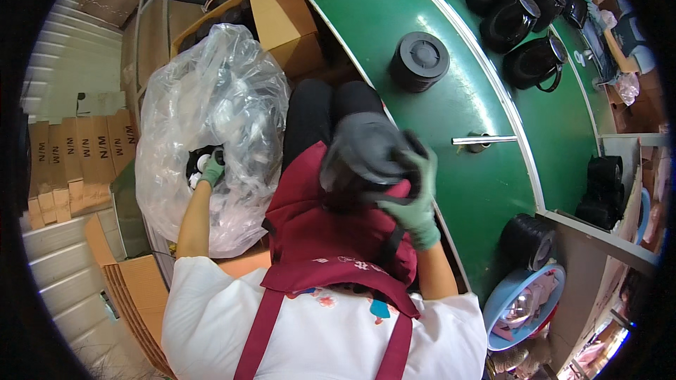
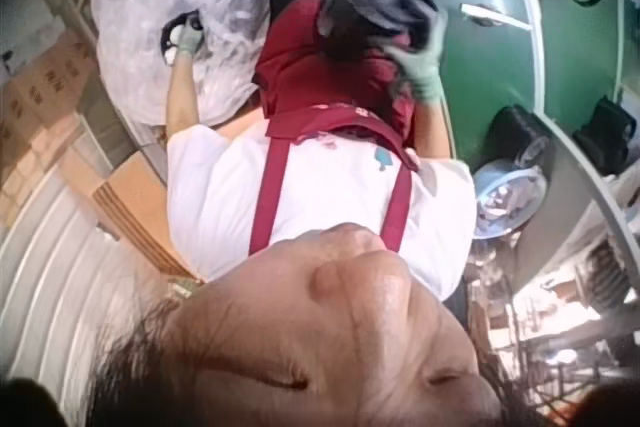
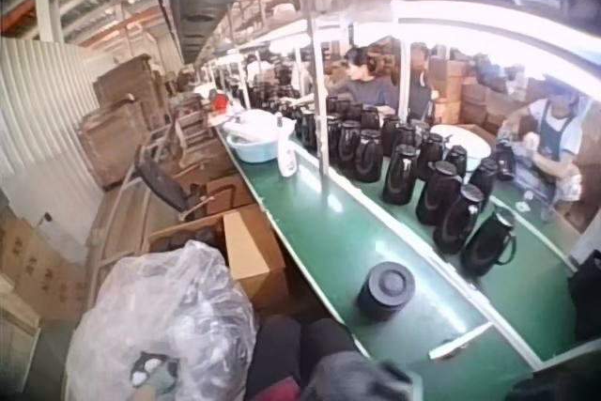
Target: The person repeatedly picks up black kettles from a green work surface, inserts a metal rod into the base, and places the assembled kettles back on the surface. The person also handles small white and black parts from a plastic bag and places them into the kettle bases.
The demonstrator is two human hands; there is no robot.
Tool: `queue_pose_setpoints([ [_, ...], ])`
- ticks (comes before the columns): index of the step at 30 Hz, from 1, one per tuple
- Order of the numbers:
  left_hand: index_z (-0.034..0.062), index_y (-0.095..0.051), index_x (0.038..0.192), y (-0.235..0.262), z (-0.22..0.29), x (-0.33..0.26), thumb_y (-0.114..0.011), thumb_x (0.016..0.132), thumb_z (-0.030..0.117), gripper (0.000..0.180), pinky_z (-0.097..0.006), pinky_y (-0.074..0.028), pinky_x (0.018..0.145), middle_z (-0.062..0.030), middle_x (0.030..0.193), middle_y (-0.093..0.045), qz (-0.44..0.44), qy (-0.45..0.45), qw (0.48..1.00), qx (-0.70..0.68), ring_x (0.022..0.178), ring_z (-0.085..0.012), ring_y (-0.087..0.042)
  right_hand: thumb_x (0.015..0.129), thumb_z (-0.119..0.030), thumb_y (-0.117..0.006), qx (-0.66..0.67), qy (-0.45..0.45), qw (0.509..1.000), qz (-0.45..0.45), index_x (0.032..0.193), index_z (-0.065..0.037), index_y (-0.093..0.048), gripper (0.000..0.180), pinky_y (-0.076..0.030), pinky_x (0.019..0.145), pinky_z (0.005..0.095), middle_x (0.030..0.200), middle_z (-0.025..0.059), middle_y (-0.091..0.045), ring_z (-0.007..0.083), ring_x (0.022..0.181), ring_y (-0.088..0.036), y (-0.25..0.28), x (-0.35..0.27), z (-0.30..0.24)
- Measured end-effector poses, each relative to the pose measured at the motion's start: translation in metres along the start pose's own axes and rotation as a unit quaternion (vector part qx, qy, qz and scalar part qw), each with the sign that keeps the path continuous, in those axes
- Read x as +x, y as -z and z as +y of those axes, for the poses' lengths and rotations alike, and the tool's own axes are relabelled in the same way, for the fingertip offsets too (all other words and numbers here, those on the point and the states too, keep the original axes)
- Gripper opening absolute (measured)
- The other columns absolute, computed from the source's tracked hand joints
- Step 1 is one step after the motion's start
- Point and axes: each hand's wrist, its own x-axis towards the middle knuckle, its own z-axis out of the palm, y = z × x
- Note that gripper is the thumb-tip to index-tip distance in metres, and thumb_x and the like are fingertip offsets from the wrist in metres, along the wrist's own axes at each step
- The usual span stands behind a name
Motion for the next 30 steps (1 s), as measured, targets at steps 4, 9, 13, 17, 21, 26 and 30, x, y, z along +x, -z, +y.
queue_pose_setpoints([
  [4,0.0126,-0.047,0.148,0.011,-0.030,0.030,-0.053,0.102,0.039,0.054,-0.046,-0.038,0.109,-0.0162,0.146,-0.053,0.028,0.071,0.996,0.040,0.131,-0.0377,-0.048,0.095,-0.037,-0.071,0.274,-0.169,0.936,0.145,0.147,-0.012,-0.049,0.061,-0.045,0.113,0.0489,0.150,0.0137,-0.051,0.0295,0.135,-0.052,0.038,-0.029,0.021],
  [9,0.0129,-0.036,0.161,0.039,0.016,0.044,-0.039,0.106,0.040,0.061,-0.042,-0.020,0.127,-0.0106,0.167,-0.034,0.159,0.008,0.948,0.276,0.155,-0.0321,-0.027,0.100,-0.065,-0.050,0.681,-0.203,0.684,0.165,0.149,-0.017,-0.054,0.069,-0.040,0.116,0.0538,0.150,0.0113,-0.056,0.0312,0.136,-0.053,0.054,-0.024,0.017],
  [13,0.0078,-0.045,0.153,0.072,0.034,0.008,-0.060,0.094,0.041,0.069,-0.040,-0.033,0.121,-0.0192,0.161,-0.041,0.040,0.115,0.992,0.016,0.147,-0.0363,-0.041,0.096,-0.066,-0.056,0.767,-0.167,0.607,0.121,0.154,-0.013,-0.047,0.079,-0.034,0.121,0.0513,0.156,0.0111,-0.050,0.0313,0.143,-0.046,0.058,-0.041,0.056],
  [17,0.0041,-0.063,0.132,0.169,0.100,-0.090,-0.083,0.069,0.055,0.083,-0.046,-0.053,0.098,-0.0224,0.123,-0.070,0.050,0.064,0.991,0.105,0.115,-0.0406,-0.066,0.101,-0.064,-0.049,0.728,-0.218,0.633,0.152,0.143,-0.014,-0.060,0.066,-0.046,0.109,0.0523,0.140,0.0088,-0.065,0.0278,0.121,-0.064,0.055,-0.028,0.042],
  [21,0.0081,-0.067,0.119,0.277,0.227,-0.196,-0.084,0.072,0.050,0.065,-0.046,-0.055,0.088,-0.0148,0.119,-0.070,0.093,-0.056,0.993,0.052,0.110,-0.0342,-0.066,0.103,-0.055,-0.053,0.597,-0.226,0.751,0.170,0.146,-0.014,-0.055,0.060,-0.046,0.111,0.0459,0.146,0.0074,-0.060,0.0264,0.134,-0.055,0.039,-0.044,0.053],
  [26,0.0000,-0.046,0.150,0.308,0.349,-0.267,-0.090,0.067,0.011,0.095,-0.037,-0.050,0.103,-0.0154,0.140,-0.055,0.086,-0.343,0.835,-0.422,0.123,-0.0261,-0.060,0.106,-0.050,-0.050,0.675,-0.296,0.665,0.118,0.149,-0.016,-0.053,0.055,-0.046,0.112,0.0456,0.149,0.0067,-0.057,0.0242,0.137,-0.052,0.009,-0.033,0.039],
  [30,-0.0006,-0.049,0.146,0.322,0.399,-0.270,-0.095,0.063,0.027,0.099,-0.040,-0.056,0.091,-0.0187,0.126,-0.059,0.142,-0.447,0.847,-0.248,0.110,-0.0325,-0.063,0.106,-0.032,-0.055,0.512,-0.206,0.828,0.098,0.160,-0.017,-0.036,0.059,-0.048,0.110,0.0419,0.164,0.0009,-0.037,0.0243,0.143,-0.045,-0.009,-0.038,0.038],
])
